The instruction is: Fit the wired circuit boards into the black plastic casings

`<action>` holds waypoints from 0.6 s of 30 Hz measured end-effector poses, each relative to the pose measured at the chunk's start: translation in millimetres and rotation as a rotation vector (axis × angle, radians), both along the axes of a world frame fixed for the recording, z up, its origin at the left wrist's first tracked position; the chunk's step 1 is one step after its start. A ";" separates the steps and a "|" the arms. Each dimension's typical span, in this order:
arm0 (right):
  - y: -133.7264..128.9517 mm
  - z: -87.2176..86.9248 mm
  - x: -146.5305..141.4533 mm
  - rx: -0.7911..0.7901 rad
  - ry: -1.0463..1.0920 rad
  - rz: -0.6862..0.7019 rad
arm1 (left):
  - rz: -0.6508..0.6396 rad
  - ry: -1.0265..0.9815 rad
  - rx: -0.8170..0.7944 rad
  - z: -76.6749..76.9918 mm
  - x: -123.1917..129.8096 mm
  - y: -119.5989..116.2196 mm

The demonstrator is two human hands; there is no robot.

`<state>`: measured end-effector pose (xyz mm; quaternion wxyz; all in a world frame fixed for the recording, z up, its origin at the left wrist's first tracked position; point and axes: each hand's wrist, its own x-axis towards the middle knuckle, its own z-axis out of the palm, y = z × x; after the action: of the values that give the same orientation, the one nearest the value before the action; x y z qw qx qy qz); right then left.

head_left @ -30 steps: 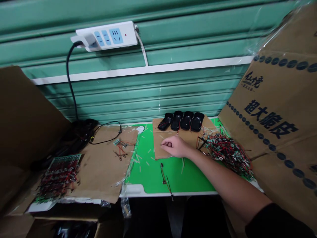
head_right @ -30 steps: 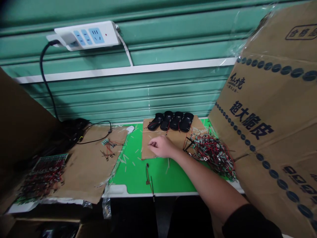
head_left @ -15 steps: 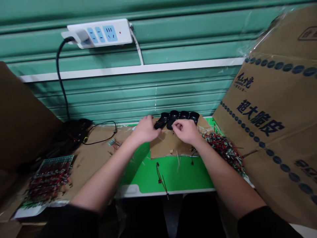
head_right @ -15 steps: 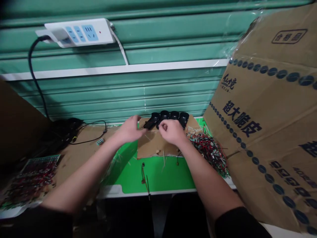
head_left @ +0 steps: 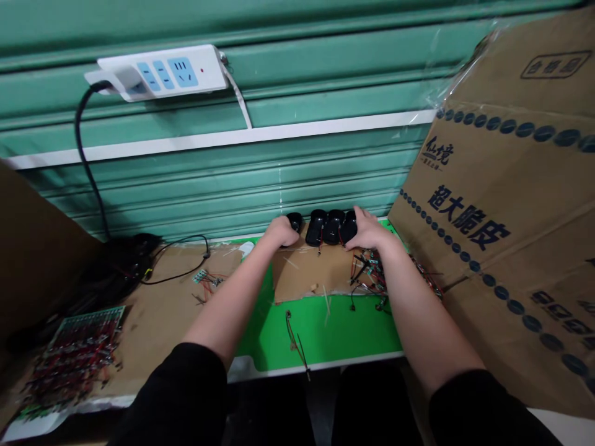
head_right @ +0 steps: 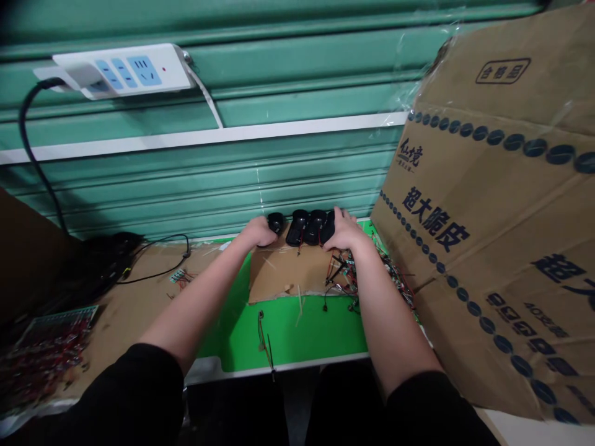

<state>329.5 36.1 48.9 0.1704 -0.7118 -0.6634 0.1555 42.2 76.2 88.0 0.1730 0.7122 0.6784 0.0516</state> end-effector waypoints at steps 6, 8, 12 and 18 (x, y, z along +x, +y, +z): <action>-6.5 12.6 7.6 0.123 0.074 -0.041 | 0.015 -0.158 0.104 23.6 16.9 -17.2; -6.4 16.3 4.9 0.229 0.122 -0.009 | 0.001 -0.229 0.107 21.7 33.8 -15.8; 1.3 10.4 -15.6 0.297 0.218 0.126 | 0.022 -0.294 0.067 7.1 60.7 -6.2; 6.8 -3.5 -35.9 0.281 0.294 0.116 | 0.078 -0.424 -0.015 -10.6 69.6 3.5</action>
<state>293.6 42.9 45.4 0.3537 -0.6113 -0.6865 0.1731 111.8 79.8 77.4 0.3151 0.6572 0.6543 0.2017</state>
